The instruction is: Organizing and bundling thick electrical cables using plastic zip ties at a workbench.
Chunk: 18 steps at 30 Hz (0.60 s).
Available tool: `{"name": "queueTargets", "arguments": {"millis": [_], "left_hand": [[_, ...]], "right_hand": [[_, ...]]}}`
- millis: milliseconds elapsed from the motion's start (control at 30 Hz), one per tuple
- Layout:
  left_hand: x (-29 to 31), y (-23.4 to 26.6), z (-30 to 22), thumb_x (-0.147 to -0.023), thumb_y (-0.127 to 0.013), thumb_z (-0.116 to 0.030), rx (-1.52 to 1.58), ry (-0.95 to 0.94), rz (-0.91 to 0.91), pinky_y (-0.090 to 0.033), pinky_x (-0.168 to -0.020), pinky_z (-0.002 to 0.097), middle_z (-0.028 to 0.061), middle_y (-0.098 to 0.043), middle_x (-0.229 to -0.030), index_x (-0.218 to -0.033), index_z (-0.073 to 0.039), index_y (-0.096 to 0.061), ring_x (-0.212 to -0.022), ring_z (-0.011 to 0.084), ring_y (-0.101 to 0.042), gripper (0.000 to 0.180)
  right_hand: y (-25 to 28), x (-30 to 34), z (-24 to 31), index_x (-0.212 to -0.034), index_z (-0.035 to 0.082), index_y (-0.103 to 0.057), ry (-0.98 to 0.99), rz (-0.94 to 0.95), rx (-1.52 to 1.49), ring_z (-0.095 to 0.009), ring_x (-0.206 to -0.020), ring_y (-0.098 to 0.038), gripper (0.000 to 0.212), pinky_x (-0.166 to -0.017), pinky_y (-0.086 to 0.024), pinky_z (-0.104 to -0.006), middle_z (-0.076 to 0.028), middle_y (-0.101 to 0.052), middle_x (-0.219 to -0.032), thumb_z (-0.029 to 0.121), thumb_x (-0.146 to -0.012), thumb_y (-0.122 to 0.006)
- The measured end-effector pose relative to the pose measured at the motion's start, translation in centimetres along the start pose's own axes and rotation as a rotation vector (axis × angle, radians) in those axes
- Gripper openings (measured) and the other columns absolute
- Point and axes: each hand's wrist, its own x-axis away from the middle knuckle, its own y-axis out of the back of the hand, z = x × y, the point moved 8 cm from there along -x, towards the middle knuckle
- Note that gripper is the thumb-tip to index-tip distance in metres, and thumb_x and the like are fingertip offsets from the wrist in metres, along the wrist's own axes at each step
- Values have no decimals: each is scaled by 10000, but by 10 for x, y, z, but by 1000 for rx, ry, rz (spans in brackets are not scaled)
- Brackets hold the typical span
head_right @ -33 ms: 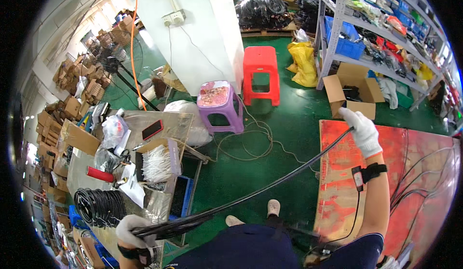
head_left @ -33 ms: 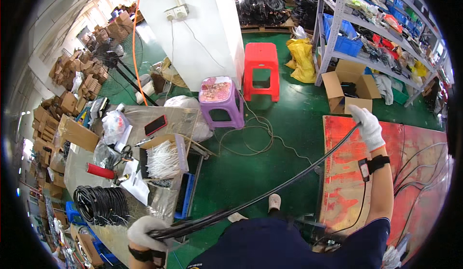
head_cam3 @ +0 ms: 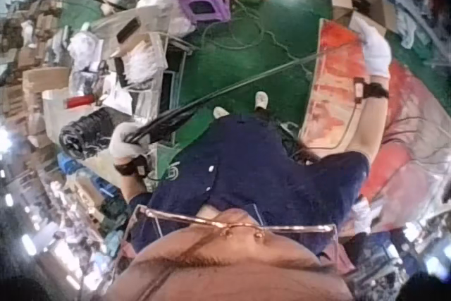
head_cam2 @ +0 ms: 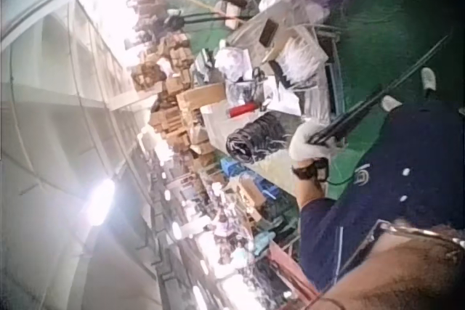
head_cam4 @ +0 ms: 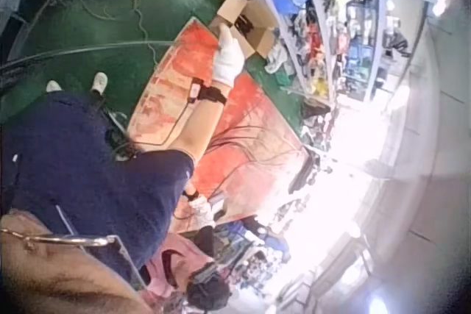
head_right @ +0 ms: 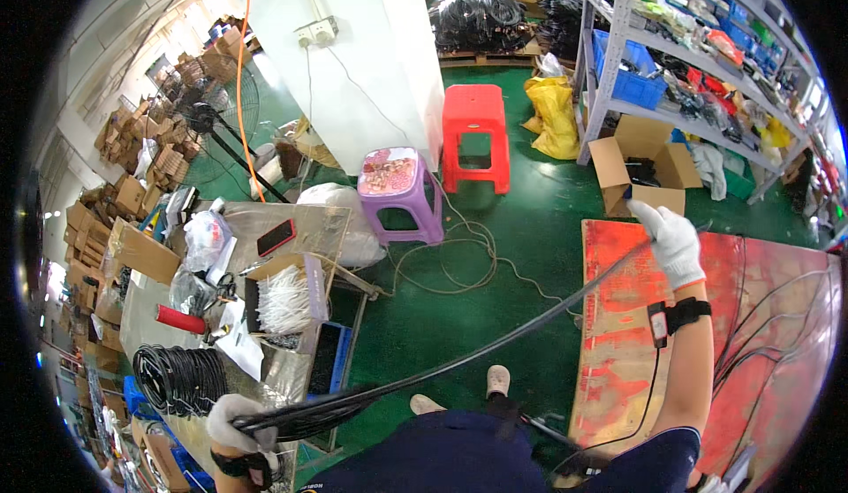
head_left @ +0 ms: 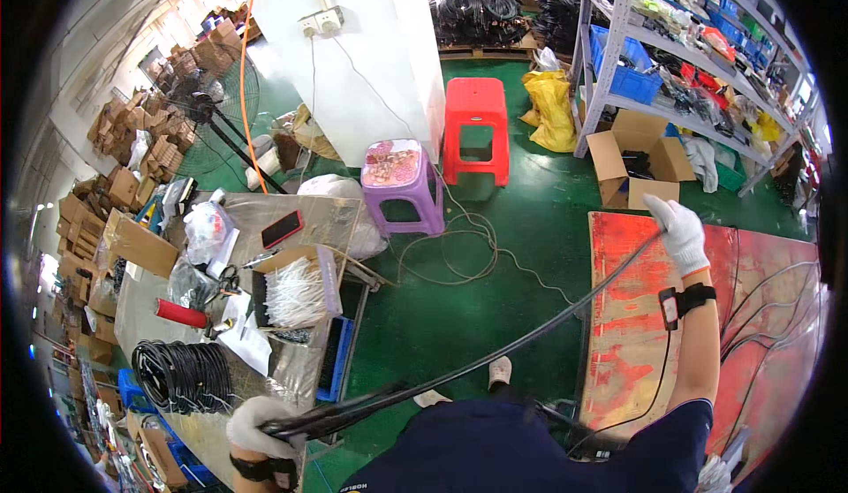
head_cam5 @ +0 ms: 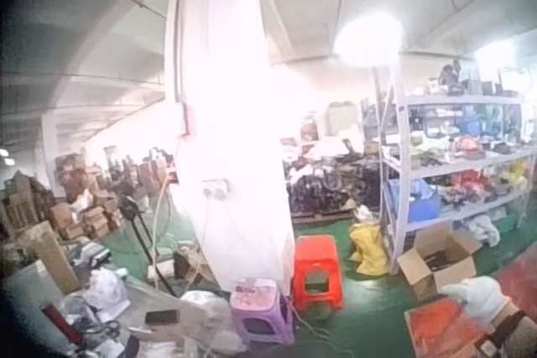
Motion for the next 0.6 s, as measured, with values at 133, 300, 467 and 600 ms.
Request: {"name": "queueTargets", "arguments": {"millis": [133, 300, 467, 600], "left_hand": [[16, 25, 39, -620, -671, 4, 107, -16, -401, -492, -556, 290, 53, -663, -665, -715, 18, -685, -585, 149, -631, 98], [-48, 19, 53, -889, -624, -105, 719, -189, -557, -439, -514, 294, 8, -568, -781, -1202, -11, -583, -549, 137, -529, 329], [-68, -13, 30, -921, -692, -244, 756, -66, -421, -377, -504, 253, -14, -545, -723, -1103, -19, -621, -523, 84, -477, 298], [-59, -26, 52, -946, -678, -307, 742, -184, -268, -512, -796, 280, 49, -660, -1008, -1205, -5, -608, -907, 125, -622, 405]], "right_hand": [[-7, -12, -13, -1147, 172, -646, -50, -106, 161, -360, -793, -639, 298, -695, -510, -450, -122, -678, -938, 148, -852, -677], [-111, 26, 90, -1108, -9, -561, 99, 680, 401, -385, -698, -682, 369, -584, -537, -502, -171, -684, -921, 210, -816, -616], [-42, 7, 366, -1053, 215, -654, 1120, 682, -374, -262, -788, -667, 198, -631, -508, -383, -47, -596, -853, 302, -884, -601], [18, -55, 507, -1106, 240, -660, 1206, 476, -478, -241, -816, -642, 316, -692, -490, -382, -27, -610, -869, 356, -814, -697]]}}
